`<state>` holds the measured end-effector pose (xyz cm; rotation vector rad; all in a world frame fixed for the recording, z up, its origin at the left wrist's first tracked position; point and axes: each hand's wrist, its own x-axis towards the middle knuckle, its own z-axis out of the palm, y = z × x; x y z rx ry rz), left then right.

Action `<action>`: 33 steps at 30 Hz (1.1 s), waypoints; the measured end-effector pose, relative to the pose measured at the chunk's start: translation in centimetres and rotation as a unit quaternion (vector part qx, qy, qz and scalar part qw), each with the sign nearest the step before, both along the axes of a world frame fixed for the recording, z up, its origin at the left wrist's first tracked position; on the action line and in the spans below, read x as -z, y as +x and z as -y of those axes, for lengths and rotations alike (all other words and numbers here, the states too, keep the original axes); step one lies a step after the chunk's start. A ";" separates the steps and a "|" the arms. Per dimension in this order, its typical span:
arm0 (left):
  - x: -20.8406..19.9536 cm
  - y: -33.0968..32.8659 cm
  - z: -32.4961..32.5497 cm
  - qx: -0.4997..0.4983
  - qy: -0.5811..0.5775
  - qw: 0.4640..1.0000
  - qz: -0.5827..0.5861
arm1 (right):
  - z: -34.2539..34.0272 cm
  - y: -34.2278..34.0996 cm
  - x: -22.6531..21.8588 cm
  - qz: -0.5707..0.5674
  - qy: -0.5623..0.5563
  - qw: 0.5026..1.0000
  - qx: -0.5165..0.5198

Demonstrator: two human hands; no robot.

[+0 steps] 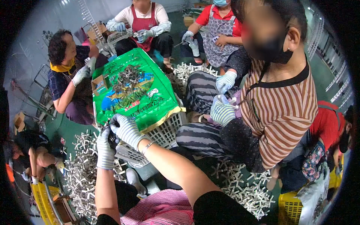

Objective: The person assembles small plastic components and metal clips by hand, taking them from a plastic crate and joining them together.

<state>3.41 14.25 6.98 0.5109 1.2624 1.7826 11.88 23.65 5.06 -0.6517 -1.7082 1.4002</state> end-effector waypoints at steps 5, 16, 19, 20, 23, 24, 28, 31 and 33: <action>1.8 -2.3 -0.3 -0.058 -0.014 0.995 0.074 | -0.4 -1.4 0.2 0.077 0.057 0.994 0.055; 3.0 -3.8 1.7 -0.043 -0.020 0.999 -0.015 | 1.1 -3.6 2.3 0.072 0.114 0.988 0.071; 3.0 -4.1 2.8 -0.049 -0.044 0.998 -0.019 | 1.6 -3.8 2.7 0.032 0.198 0.978 0.061; 3.0 -4.0 3.1 -0.053 -0.030 0.998 -0.018 | 1.9 -3.9 2.9 0.035 0.165 0.985 0.047; 2.2 -3.7 3.5 -0.088 -0.009 0.996 -0.010 | 2.5 -4.3 3.4 0.015 0.018 1.000 -0.019; 2.1 -3.6 3.9 -0.047 -0.008 0.998 0.029 | 2.7 -3.6 2.7 0.025 0.045 0.999 0.002; 1.7 -4.1 4.5 -0.072 0.043 0.993 0.087 | 2.8 -3.1 1.3 -0.065 0.029 0.997 0.012; 0.6 -3.4 4.7 -0.055 0.029 0.994 0.091 | 1.7 -1.6 -0.5 -0.008 0.048 0.997 0.060; 0.9 -3.8 5.2 -0.007 0.054 0.991 0.120 | 2.7 -1.9 -0.2 0.049 0.185 0.978 0.088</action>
